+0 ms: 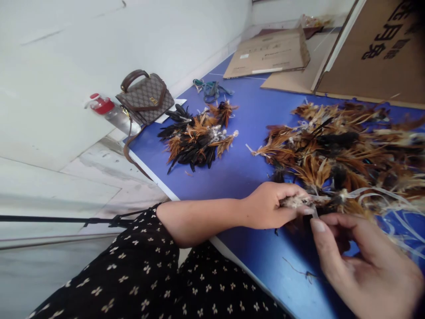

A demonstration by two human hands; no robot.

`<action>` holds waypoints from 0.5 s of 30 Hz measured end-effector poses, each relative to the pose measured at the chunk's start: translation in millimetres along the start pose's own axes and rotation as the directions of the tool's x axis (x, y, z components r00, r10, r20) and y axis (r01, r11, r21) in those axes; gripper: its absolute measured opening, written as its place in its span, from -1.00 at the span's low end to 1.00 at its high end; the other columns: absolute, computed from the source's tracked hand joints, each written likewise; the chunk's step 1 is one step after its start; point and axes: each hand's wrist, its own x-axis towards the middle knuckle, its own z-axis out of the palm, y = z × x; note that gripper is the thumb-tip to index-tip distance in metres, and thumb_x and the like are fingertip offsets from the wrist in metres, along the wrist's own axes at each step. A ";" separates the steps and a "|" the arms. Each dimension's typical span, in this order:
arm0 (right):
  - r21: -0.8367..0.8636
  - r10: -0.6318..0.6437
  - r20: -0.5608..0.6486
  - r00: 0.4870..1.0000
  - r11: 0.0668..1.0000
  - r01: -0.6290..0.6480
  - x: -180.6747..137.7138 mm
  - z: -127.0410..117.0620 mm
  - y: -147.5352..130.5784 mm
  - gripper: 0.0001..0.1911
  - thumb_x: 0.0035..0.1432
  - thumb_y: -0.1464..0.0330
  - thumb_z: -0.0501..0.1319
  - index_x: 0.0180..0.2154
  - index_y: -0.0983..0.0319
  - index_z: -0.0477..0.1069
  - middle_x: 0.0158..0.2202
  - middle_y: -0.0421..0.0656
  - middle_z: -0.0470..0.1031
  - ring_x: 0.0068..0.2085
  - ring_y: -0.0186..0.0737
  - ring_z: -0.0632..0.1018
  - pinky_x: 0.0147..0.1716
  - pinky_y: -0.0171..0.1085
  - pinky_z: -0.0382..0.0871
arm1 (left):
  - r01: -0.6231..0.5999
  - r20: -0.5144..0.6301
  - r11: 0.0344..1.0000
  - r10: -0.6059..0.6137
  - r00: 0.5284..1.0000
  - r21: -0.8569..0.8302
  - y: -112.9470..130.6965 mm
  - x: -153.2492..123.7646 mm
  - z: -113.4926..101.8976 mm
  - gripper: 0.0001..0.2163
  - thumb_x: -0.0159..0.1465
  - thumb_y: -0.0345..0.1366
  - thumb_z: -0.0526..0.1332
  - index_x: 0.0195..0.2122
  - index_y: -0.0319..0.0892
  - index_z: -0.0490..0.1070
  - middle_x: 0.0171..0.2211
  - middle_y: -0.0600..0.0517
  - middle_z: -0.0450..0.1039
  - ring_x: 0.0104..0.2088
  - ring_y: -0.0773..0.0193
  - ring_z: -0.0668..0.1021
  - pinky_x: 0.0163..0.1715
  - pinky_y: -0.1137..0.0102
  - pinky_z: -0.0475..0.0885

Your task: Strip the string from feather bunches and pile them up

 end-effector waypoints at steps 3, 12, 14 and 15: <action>-0.009 -0.032 0.002 0.999 0.999 0.032 0.8 0.7 -3.0 -0.77 0.53 0.17 0.32 -0.18 0.14 0.61 -0.34 -0.20 0.61 -0.42 -0.30 0.53 -0.29 -0.22 0.44 | -0.120 -0.009 0.987 0.122 0.992 0.102 0.0 -1.1 0.5 -0.75 0.44 -0.14 0.39 -0.03 -0.23 0.61 -0.14 -0.12 0.73 -0.22 0.24 0.70 -0.08 0.32 0.62; 0.088 -0.016 0.017 1.000 0.996 0.014 -3.5 3.2 -0.1 -0.82 0.49 0.22 0.36 -0.18 0.16 0.61 -0.39 -0.21 0.60 -0.45 -0.31 0.54 -0.34 -0.28 0.45 | -0.065 -0.061 0.977 0.079 0.995 0.204 1.1 -3.8 1.9 -0.76 0.44 -0.11 0.33 -0.17 -0.21 0.54 -0.32 -0.01 0.62 -0.37 0.36 0.56 -0.25 0.44 0.52; 0.106 -0.042 0.059 0.997 0.994 0.036 -1.2 1.9 -0.2 -0.78 0.48 0.17 0.37 -0.21 0.15 0.58 -0.42 -0.23 0.57 -0.47 -0.32 0.53 -0.39 -0.29 0.44 | -0.132 -0.027 0.951 0.146 0.989 0.281 -3.3 -3.7 1.3 -0.80 0.43 -0.15 0.32 -0.17 -0.20 0.54 -0.27 -0.06 0.67 -0.31 0.31 0.62 -0.19 0.41 0.55; 0.113 -0.066 0.080 0.995 0.992 0.057 0.4 1.7 -0.1 -0.76 0.48 0.15 0.37 -0.22 0.15 0.57 -0.44 -0.25 0.54 -0.49 -0.34 0.52 -0.41 -0.31 0.43 | -0.178 0.000 0.934 0.187 0.982 0.310 -5.7 -3.6 1.1 -0.82 0.42 -0.18 0.31 -0.14 -0.20 0.54 -0.21 -0.09 0.70 -0.25 0.27 0.67 -0.13 0.39 0.57</action>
